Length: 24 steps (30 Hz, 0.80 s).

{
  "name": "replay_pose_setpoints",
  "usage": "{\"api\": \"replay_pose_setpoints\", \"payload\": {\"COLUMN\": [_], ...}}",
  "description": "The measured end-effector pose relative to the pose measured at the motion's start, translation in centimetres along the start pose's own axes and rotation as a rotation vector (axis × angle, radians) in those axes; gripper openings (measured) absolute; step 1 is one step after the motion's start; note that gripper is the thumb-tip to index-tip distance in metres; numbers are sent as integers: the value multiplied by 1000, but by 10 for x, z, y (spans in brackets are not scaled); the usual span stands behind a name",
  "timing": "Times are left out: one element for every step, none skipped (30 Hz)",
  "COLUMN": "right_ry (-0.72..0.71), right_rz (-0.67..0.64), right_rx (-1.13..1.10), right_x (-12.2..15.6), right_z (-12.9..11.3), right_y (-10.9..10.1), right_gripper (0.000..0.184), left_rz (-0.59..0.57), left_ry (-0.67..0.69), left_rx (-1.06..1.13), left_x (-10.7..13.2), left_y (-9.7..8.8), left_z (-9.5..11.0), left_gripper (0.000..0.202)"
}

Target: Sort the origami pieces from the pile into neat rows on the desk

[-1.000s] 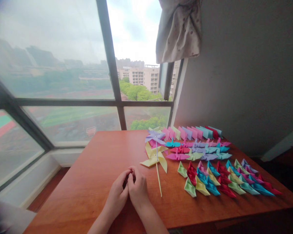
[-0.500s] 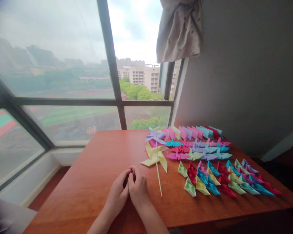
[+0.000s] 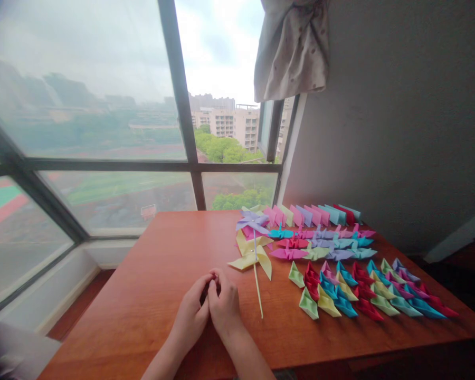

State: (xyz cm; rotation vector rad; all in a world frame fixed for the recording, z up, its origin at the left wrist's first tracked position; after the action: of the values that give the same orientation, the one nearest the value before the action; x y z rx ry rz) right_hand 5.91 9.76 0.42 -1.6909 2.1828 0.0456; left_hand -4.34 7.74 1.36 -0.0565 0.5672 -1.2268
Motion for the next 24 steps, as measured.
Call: {"api": "replay_pose_setpoints", "payload": {"right_ry": [-2, -2, 0, 4, 8, 13, 17, 21, 23, 25, 27, 30, 35, 43, 53, 61, 66, 63, 52, 35, 16, 7, 10, 27], "right_rz": [1, 0, -1, -3, -7, -10, -13, -15, -16, -15, -13, -11, -11, -14, -17, -24, -31, -33, -24, -6, 18, 45, 59, 55], "right_rx": [-1, -3, -5, -6, -7, -8, -9, -10, -9, -8, -7, -10, -17, -26, -35, -38, -26, 10, 78, 178, 309, 461, 614, 751], "right_x": [0, 0, 0, 0, -1, -1, -1, -1, -1, -1, 0, 0, 0, -1, -3, -6, -11, -18, -26, -36, -47, -59, -69, -79], "right_z": [0, 0, 0, 0, 0, 0, 0, 1, 1, 1, 0, 0, -1, -2, -3, -5, -7, -9, -10, -12, -12, -12, -11, -8], "right_y": [0, 0, 0, 0, 0, 0, 0, 0, 0, 0, 0, 0, 0, 0, -2, -5, -10, -16, -25, -35, -46, -57, -67, -76], "right_gripper": [28, 27, 27, 28, 28, 28, 27, 27, 27, 27, 27, 27, 27, 26, 26, 27, 28, 29, 30, 31, 31, 30, 29, 29], "left_rz": [-3, -5, -7, -8, -10, -10, -9, -7, -3, 0, 1, -2, -6, -13, -21, -32, -46, -61, -72, -80, -83, -84, -84, -87], "left_ry": [2, 3, 3, 4, 6, 7, 8, 9, 10, 10, 11, 13, 16, 21, 28, 34, 41, 45, 46, 45, 43, 42, 44, 50], "left_rx": [1, 1, 0, -1, -2, -2, -2, -2, -2, -3, -4, -5, -4, -2, 0, 2, 3, 2, -3, -11, -22, -34, -45, -54], "left_x": [0, 0, 0, 0, 0, 1, 1, 1, 1, 1, 1, 1, 1, 1, 1, 1, 2, 3, 4, 5, 6, 6, 7, 7], "left_y": [0, 0, 0, 0, 0, 0, 0, 0, 0, 0, 0, 0, 0, 0, 0, 1, 1, 2, 2, 3, 3, 4, 4, 4], "left_z": [0, 0, 0, 0, -1, -1, -2, -2, -2, -2, -2, -1, 0, 1, 3, 5, 6, 6, 6, 6, 4, 3, 2, 2], "left_gripper": [32, 32, 32, 32, 32, 32, 32, 32, 33, 33, 34, 35, 35, 36, 37, 38, 37, 35, 32, 29, 26, 24, 23, 22]}}
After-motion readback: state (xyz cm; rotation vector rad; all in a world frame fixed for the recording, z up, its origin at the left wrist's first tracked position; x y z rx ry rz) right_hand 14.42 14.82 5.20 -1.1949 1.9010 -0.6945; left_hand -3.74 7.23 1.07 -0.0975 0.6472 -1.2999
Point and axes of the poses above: each hand's wrist, its own x-axis away from the middle knuckle, its own y-axis out of the palm, z = x × y, the point moved 4 cm from there along -x, towards the middle knuckle, and after that the axes turned 13 degrees about z, right-handed, at the moved point
